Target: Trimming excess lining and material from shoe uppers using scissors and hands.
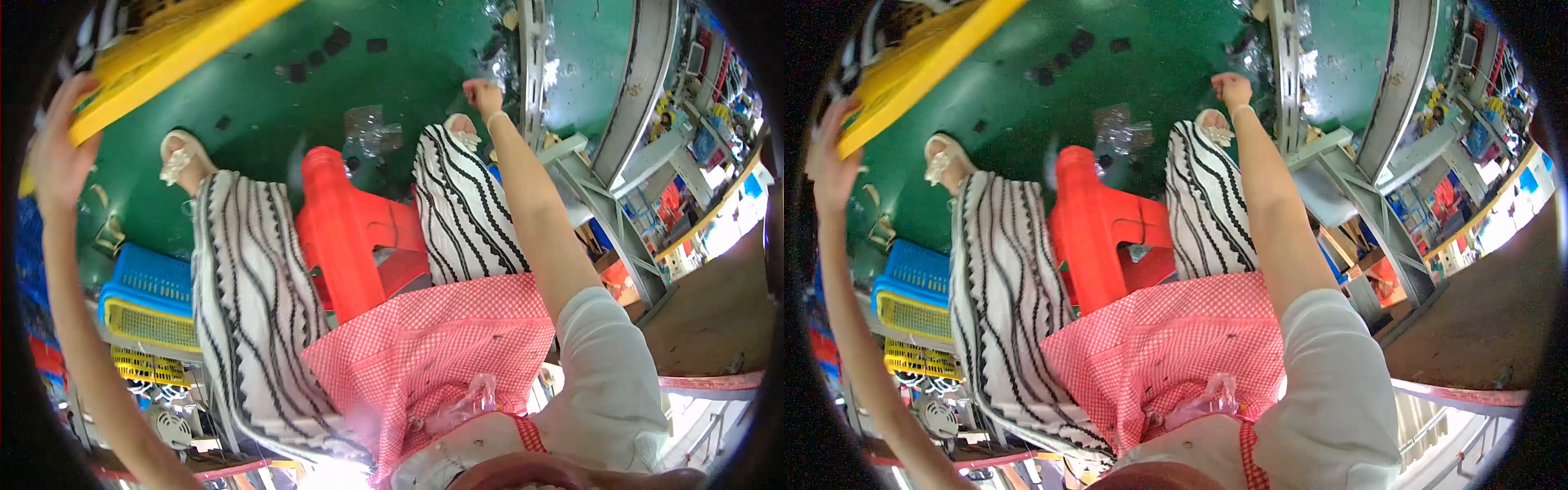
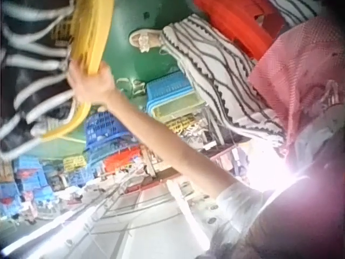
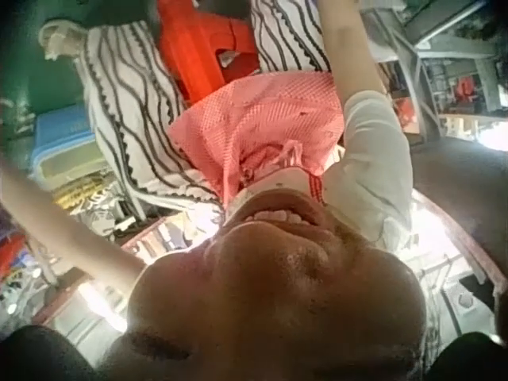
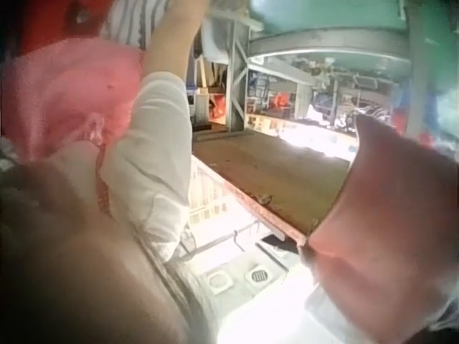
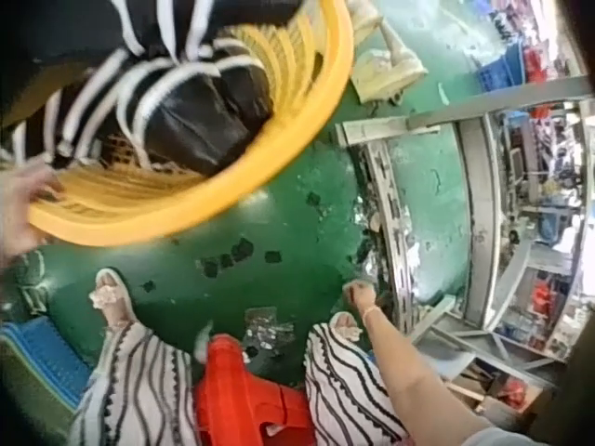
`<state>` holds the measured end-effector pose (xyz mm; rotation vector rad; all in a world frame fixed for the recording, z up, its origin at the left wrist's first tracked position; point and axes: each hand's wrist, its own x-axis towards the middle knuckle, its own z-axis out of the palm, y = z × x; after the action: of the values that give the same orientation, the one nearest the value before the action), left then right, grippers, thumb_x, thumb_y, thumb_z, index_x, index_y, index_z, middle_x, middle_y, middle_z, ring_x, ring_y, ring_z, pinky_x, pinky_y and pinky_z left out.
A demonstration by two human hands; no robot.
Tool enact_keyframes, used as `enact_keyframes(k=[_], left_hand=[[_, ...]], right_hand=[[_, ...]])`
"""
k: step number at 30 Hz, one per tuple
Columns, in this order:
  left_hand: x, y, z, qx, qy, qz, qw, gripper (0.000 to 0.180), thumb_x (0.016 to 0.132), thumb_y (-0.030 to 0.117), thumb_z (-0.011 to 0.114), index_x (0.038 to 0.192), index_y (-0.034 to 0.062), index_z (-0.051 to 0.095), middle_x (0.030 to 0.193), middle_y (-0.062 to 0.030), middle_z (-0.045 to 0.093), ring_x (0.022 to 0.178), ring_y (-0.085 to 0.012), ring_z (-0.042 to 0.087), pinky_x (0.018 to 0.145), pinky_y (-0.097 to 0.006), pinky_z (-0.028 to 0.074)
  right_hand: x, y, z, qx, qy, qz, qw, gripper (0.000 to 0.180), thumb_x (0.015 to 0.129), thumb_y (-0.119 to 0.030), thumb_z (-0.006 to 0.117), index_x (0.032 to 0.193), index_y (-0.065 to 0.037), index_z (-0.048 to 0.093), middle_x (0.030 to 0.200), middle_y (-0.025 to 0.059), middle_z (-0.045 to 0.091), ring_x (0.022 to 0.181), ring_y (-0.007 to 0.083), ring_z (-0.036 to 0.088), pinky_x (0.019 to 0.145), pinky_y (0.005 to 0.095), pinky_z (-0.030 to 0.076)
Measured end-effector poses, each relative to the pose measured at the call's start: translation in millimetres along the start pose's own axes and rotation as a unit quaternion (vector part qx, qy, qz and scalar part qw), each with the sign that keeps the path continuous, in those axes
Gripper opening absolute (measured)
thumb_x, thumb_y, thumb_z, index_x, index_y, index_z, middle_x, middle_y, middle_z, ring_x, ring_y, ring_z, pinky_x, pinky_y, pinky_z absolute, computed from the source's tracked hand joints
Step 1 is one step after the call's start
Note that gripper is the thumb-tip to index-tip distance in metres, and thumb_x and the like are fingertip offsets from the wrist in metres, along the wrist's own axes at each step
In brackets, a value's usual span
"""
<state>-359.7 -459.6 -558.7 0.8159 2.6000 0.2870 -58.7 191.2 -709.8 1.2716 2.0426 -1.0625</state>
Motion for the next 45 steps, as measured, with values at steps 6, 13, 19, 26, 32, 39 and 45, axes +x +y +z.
enact_keyframes(k=[6, 13, 19, 26, 32, 39, 45], left_hand=[[24.1, 97.3, -28.3, -0.007, 0.012, -0.097, 0.995, 0.045, 0.066, 0.016, 0.067, 0.111, 0.0166, 0.062, 0.109, -0.0089, 0.061, 0.096, -0.0321, 0.063, 0.077, -0.045, 0.053], [-11.3, 202.3, -10.6, -0.254, 0.153, -0.037, 0.954, 0.046, 0.067, 0.016, 0.062, 0.113, 0.0134, 0.064, 0.115, -0.0114, 0.059, 0.113, -0.0314, 0.054, 0.098, -0.045, 0.042], [-82.0, 159.0, -44.2, -0.174, 0.481, -0.454, 0.730, 0.040, 0.075, 0.018, 0.072, 0.110, 0.0030, 0.059, 0.109, -0.0136, 0.060, 0.104, -0.0338, 0.054, 0.096, -0.045, 0.040], [-105.6, 90.5, 19.2, -0.704, 0.327, -0.509, 0.373, 0.033, 0.068, 0.008, 0.072, 0.098, 0.0018, 0.061, 0.084, -0.0136, 0.065, 0.075, -0.0277, 0.065, 0.065, -0.041, 0.056], [-153.2, 113.9, -32.0, -0.681, 0.238, -0.592, 0.360, 0.039, 0.061, 0.008, 0.065, 0.100, 0.0059, 0.064, 0.082, -0.0144, 0.069, 0.070, -0.0308, 0.069, 0.058, -0.041, 0.058], [-305.9, 183.7, -110.7, -0.655, 0.237, -0.662, 0.278, 0.025, 0.064, 0.019, 0.065, 0.086, 0.0054, 0.067, 0.077, -0.0131, 0.069, 0.066, -0.0266, 0.069, 0.057, -0.038, 0.056], [-434.2, 308.2, -204.0, -0.708, 0.467, -0.522, 0.087, 0.015, 0.076, 0.003, 0.060, 0.091, 0.0015, 0.062, 0.075, -0.0089, 0.065, 0.062, -0.0212, 0.063, 0.057, -0.032, 0.051]], right_hand=[[-51.5, -92.7, 8.3, -0.012, -0.055, 0.022, 0.998, 0.025, 0.084, -0.028, 0.048, 0.078, -0.012, 0.066, 0.060, -0.0020, 0.053, 0.043, 0.0088, 0.036, 0.040, 0.0257, 0.027], [-73.2, -330.9, -37.4, 0.230, -0.061, -0.130, 0.963, 0.068, 0.093, -0.065, 0.039, 0.095, -0.005, 0.071, 0.062, -0.0044, 0.042, 0.043, 0.0044, 0.028, 0.038, 0.0224, 0.020], [-83.3, -355.2, -31.5, -0.198, 0.059, -0.287, 0.936, 0.050, 0.086, -0.044, 0.063, 0.103, 0.003, 0.068, 0.093, 0.0107, 0.070, 0.083, 0.0194, 0.065, 0.073, 0.0313, 0.048], [-102.0, -271.4, -39.4, 0.161, -0.033, -0.214, 0.963, 0.032, 0.084, -0.012, 0.064, 0.113, 0.001, 0.061, 0.114, 0.0096, 0.063, 0.097, 0.0217, 0.062, 0.082, 0.0337, 0.050], [-229.7, -322.9, -67.6, 0.200, 0.021, -0.173, 0.964, 0.020, 0.078, -0.011, 0.067, 0.089, 0.005, 0.064, 0.085, 0.0082, 0.065, 0.075, 0.0196, 0.062, 0.067, 0.0348, 0.051], [-370.8, -438.4, -112.5, -0.109, -0.133, -0.327, 0.929, 0.026, 0.087, -0.030, 0.057, 0.086, -0.004, 0.060, 0.084, 0.0011, 0.053, 0.071, 0.0147, 0.054, 0.061, 0.0262, 0.044], [-550.6, -546.6, -107.4, 0.010, -0.193, -0.355, 0.915, 0.019, 0.082, -0.013, 0.059, 0.097, -0.001, 0.057, 0.089, 0.0035, 0.058, 0.084, 0.0190, 0.058, 0.080, 0.0353, 0.048]])
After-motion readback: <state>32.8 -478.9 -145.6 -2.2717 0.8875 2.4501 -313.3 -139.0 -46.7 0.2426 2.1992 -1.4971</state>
